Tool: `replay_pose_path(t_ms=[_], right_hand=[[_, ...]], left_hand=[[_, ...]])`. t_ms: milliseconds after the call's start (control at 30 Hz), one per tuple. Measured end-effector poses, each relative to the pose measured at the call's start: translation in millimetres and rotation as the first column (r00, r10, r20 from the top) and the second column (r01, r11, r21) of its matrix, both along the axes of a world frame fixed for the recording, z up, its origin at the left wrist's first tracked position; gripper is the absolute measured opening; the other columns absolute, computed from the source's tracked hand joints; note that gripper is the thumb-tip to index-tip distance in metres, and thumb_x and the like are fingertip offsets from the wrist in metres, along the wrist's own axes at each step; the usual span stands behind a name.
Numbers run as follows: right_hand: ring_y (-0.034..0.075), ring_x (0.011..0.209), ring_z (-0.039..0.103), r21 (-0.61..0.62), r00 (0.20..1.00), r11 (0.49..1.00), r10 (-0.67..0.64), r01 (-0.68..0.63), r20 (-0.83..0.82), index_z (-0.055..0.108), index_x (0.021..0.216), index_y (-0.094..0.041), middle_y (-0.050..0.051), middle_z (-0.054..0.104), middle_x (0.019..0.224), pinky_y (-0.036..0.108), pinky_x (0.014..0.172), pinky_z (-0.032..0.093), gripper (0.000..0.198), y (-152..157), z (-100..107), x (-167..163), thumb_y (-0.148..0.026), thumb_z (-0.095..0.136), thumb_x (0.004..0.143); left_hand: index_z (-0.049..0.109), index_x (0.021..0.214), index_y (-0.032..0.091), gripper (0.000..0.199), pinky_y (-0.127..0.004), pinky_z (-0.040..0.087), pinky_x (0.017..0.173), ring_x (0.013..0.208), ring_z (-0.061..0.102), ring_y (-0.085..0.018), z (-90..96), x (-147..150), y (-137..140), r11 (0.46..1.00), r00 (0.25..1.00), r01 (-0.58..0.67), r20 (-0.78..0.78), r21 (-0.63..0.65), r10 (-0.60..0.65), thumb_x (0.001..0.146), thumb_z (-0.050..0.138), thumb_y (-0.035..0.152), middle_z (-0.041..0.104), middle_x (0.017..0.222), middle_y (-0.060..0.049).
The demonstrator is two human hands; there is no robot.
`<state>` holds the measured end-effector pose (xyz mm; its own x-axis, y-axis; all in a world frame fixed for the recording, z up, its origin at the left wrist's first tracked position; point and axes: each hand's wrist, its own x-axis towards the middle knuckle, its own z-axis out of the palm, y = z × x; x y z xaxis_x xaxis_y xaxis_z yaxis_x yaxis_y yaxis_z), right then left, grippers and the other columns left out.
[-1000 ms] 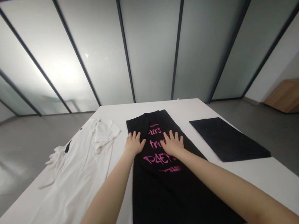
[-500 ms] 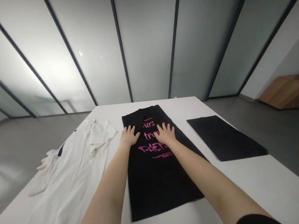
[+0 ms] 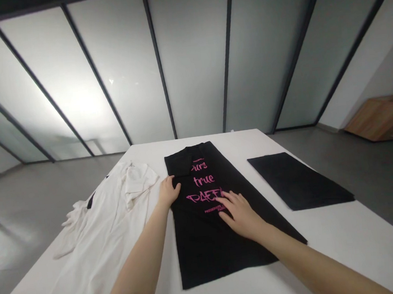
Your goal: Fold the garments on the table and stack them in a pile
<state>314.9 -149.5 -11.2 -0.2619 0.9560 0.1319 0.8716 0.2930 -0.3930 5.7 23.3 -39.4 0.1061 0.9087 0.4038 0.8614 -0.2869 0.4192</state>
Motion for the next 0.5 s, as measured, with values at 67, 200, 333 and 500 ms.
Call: replay_pose_path(t_ms=[67,200,333,500], right_hand=[[0.037,0.161,0.024,-0.084,0.998,0.996,-0.025,0.03,0.052,0.046,0.162,-0.031,0.01,0.034,0.172,0.061,0.129,0.018,0.061,-26,-3,16,-0.048,0.052,0.104],[0.038,0.164,0.012,-0.255,0.997,0.967,-0.004,0.024,0.077,0.037,0.167,-0.03,0.011,0.018,0.178,0.06,0.129,0.02,0.069,-46,-1,53,-0.052,0.051,0.103],[0.036,0.158,0.032,-0.248,0.999,0.968,0.029,-0.034,-0.025,0.053,0.157,-0.027,0.012,0.04,0.169,0.055,0.126,0.03,0.06,-43,20,62,-0.049,0.056,0.101],[0.026,0.116,0.065,-0.228,0.956,0.935,0.234,-0.271,-0.176,0.073,0.129,-0.027,0.007,0.071,0.122,0.039,0.103,0.05,0.037,-55,46,33,-0.036,0.071,0.093]], left_hand=[[0.06,0.137,0.016,0.047,-0.049,0.045,0.116,0.133,0.061,-0.033,-2.3,-2,-16,1.0,0.999,0.017,-0.043,-0.017,-0.018,0.095,0.062,0.036,0.067,0.139,-0.018],[0.054,0.146,0.014,0.057,-0.054,0.035,0.123,0.145,0.051,-0.037,-7.1,-4,-62,0.998,0.988,0.026,-0.15,-0.051,-0.033,0.097,0.06,0.043,0.06,0.15,-0.021],[0.048,0.152,0.011,0.066,-0.057,0.036,0.12,0.146,0.048,-0.042,0.3,2,-121,0.989,0.986,0.032,-0.159,-0.145,-0.056,0.098,0.056,0.049,0.055,0.153,-0.025],[0.04,0.158,0.019,0.072,-0.049,0.047,0.11,0.129,0.063,-0.035,34.4,12,-170,0.938,0.984,0.179,0.06,-0.297,-0.169,0.095,0.059,0.046,0.064,0.144,-0.018]])
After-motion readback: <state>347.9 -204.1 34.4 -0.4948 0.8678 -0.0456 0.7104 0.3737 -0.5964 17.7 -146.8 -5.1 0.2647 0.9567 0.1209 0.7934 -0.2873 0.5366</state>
